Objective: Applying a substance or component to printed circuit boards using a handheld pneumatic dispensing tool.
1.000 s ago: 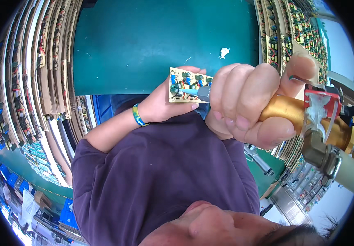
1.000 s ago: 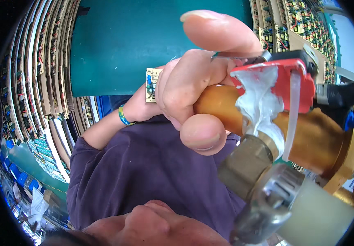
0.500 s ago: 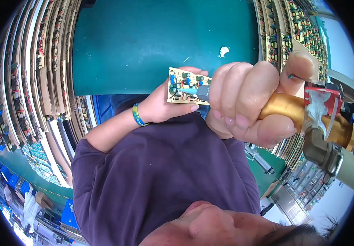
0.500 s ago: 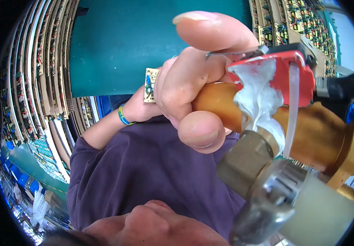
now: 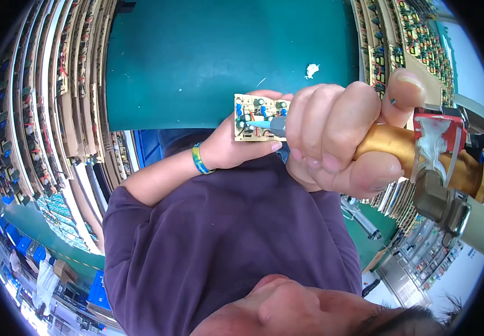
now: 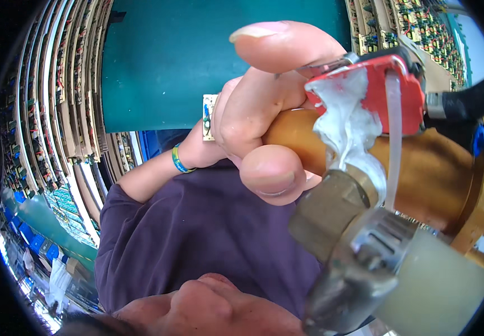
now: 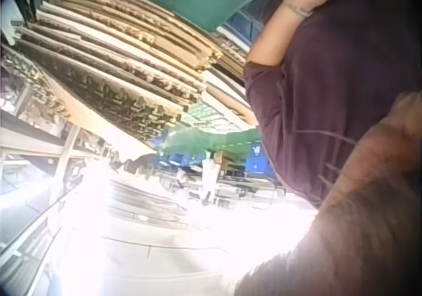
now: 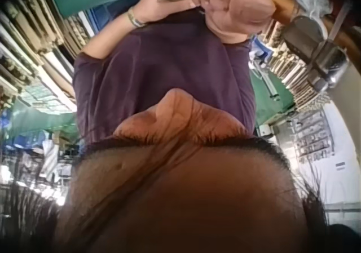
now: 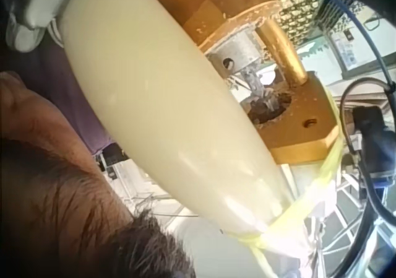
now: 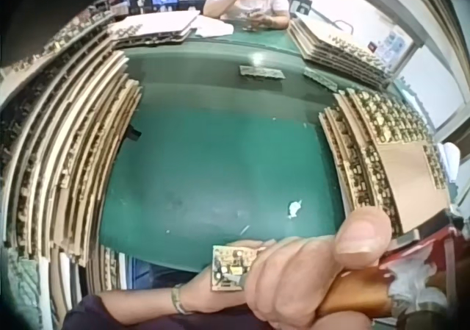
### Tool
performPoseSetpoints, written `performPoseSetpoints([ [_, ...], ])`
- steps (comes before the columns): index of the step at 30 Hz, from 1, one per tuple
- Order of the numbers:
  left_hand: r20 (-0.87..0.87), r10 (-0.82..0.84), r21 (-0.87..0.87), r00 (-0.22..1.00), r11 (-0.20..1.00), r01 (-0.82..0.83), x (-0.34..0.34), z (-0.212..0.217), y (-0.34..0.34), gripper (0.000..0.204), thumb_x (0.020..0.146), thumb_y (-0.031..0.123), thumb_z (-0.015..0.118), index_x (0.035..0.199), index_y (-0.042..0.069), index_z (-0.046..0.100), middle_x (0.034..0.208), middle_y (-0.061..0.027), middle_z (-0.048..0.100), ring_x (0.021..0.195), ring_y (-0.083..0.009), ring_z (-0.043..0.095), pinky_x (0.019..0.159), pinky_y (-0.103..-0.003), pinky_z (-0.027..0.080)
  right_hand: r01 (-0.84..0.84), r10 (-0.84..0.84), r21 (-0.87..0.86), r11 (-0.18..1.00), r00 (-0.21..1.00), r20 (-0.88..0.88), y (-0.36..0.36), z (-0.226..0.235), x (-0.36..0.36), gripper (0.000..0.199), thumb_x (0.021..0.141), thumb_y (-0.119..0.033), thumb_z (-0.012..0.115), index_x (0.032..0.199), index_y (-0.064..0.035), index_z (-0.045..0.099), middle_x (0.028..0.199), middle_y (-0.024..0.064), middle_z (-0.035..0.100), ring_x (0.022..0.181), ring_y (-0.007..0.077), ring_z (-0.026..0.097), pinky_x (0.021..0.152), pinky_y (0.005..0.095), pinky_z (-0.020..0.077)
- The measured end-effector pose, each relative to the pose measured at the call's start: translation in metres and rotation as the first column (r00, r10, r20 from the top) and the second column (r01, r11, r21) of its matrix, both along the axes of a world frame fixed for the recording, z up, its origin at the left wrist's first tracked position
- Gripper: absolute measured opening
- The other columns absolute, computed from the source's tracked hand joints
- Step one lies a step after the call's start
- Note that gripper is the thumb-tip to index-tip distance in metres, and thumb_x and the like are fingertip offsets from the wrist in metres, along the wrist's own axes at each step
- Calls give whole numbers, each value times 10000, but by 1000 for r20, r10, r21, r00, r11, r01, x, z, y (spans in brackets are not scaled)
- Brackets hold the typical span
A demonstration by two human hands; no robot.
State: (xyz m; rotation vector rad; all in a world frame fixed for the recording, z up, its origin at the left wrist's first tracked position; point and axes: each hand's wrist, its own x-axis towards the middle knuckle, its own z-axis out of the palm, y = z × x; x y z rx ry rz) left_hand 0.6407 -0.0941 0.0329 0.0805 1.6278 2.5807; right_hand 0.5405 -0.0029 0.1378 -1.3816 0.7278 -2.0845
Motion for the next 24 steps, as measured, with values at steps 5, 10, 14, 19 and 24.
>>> performPoseSetpoints([
  [5, -3, 2, -13, 1000, 1000, -2, 0, 4, -2, 682, 769, -62, 658, 1340, 42, 300, 1363, -96, 427, 1256, -175, 414, 1026, -334, 383, 159, -160, 42, 986, 987, 16, -3, 0, 8, 563, 919, -366, 536, 1365, -116, 300, 679, -8, 499, 521, 88, 459, 475, 230, 421],
  [10, -23, 48, 204, 999, 978, -42, 7, -1, 1, 692, 764, -68, 659, 1343, 41, 297, 1373, -103, 420, 1268, -182, 405, 1028, -337, 379, 128, -128, -1, 992, 991, 33, 0, -3, 6, 570, 919, -357, 541, 1370, -116, 291, 677, -7, 500, 520, 91, 460, 474, 229, 417],
  [14, -27, 41, 79, 999, 996, -39, 3, 4, -4, 680, 774, -72, 636, 1349, 39, 292, 1384, -115, 413, 1277, -186, 398, 1036, -339, 366, 117, -116, 151, 982, 993, -20, 9, 8, 3, 658, 908, -331, 576, 1420, -106, 230, 691, 8, 519, 526, 100, 465, 481, 236, 419],
  [19, -59, 50, -49, 997, 997, -53, 7, 2, -6, 669, 787, -72, 616, 1357, 36, 283, 1409, -133, 389, 1292, -195, 385, 1055, -341, 334, 95, -96, 87, 992, 995, 12, 8, 6, -4, 664, 913, -335, 568, 1422, -89, 220, 691, 11, 515, 530, 102, 466, 486, 238, 424],
  [24, -56, 47, 128, 997, 991, -40, 10, -6, -6, 657, 791, -81, 589, 1360, 28, 278, 1429, -156, 355, 1326, -216, 343, 1061, -340, 316, 66, -67, 16, 998, 996, 54, 7, 3, -11, 672, 918, -339, 558, 1425, -69, 208, 691, 14, 511, 536, 105, 467, 493, 241, 430],
])
